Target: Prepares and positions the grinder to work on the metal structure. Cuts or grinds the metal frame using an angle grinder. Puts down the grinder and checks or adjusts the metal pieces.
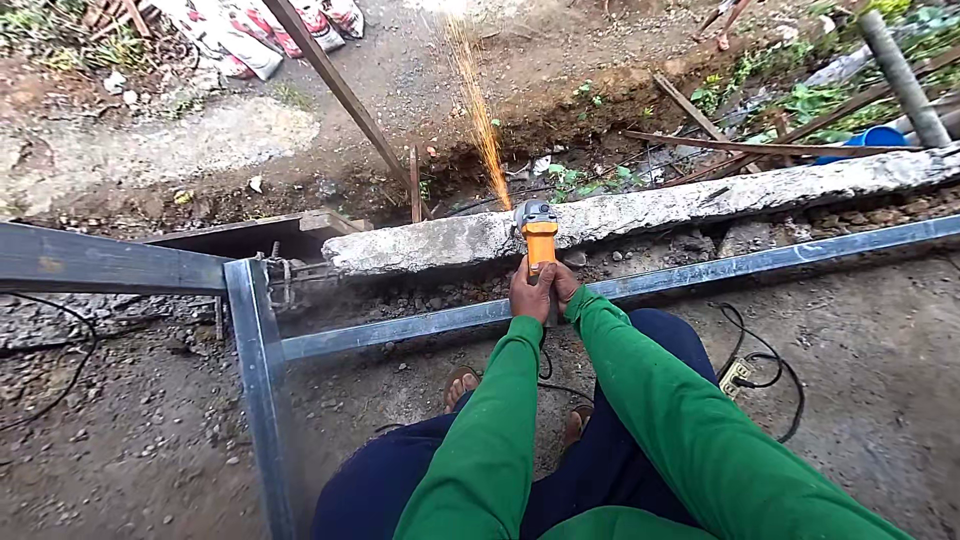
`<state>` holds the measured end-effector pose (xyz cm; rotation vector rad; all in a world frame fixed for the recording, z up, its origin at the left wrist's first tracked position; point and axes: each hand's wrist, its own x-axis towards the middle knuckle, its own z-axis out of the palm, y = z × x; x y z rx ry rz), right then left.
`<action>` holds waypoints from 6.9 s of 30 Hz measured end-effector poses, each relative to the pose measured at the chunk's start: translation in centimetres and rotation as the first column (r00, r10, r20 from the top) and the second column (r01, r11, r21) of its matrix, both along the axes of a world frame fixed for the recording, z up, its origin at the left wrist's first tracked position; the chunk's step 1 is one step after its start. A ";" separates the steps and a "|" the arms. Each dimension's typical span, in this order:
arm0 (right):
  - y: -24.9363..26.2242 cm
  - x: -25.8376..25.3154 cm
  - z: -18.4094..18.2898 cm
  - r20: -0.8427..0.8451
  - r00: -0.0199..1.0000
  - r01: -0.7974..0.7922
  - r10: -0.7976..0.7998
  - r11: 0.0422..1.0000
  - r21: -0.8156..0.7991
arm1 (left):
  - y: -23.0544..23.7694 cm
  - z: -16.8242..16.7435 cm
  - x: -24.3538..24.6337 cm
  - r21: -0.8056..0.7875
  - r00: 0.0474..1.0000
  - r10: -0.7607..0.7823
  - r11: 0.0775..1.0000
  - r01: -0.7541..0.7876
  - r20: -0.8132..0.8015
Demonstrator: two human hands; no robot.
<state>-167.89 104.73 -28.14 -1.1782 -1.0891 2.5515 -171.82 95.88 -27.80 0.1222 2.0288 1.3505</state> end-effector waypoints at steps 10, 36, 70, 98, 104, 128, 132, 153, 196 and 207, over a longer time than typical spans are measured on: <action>0.2 0.1 -0.7 -0.028 1.000 0.013 -0.013 1.000 -0.001 | 0.1 -0.3 0.1 0.008 1.000 0.011 1.000 -0.011 -0.001; 0.3 0.0 -1.0 -0.062 0.998 0.001 -0.001 1.000 0.000 | -0.1 -0.4 0.3 0.015 1.000 0.012 1.000 -0.012 -0.009; 0.2 -0.1 -0.8 0.008 1.000 0.001 -0.001 1.000 0.029 | -0.2 -0.1 0.5 0.018 1.000 0.020 1.000 -0.020 -0.003; 0.3 -0.1 -1.0 -0.036 0.999 -0.009 0.009 1.000 -0.002 | -0.3 -0.3 0.5 -0.002 1.000 0.009 1.000 -0.009 -0.019; 0.3 0.0 -1.2 -0.037 0.999 -0.006 0.007 1.000 0.007 | -0.5 -0.7 0.8 -0.004 1.000 0.006 1.000 -0.006 -0.022; 0.2 0.0 -0.8 -0.032 0.999 -0.012 0.012 1.000 0.010 | -0.5 -0.6 0.8 0.030 1.000 0.026 0.999 -0.025 -0.007; 0.1 0.0 -0.7 -0.013 1.000 -0.016 0.017 0.999 0.034 | -0.3 -0.6 0.6 0.046 0.999 0.033 0.998 -0.033 0.005; 0.2 -0.2 -0.8 -0.007 1.000 -0.029 0.029 0.998 0.057 | -0.5 -0.8 0.8 0.036 1.000 0.028 0.999 -0.028 -0.011; 0.1 -0.3 -0.8 0.008 0.999 -0.033 0.032 0.997 0.071 | -0.8 -1.0 0.8 0.039 0.999 0.035 0.999 -0.035 -0.003; -0.7 -1.4 0.5 0.007 0.999 -0.041 0.040 0.985 0.166 | -1.6 -0.1 -0.1 0.140 0.998 0.060 0.988 -0.059 -0.006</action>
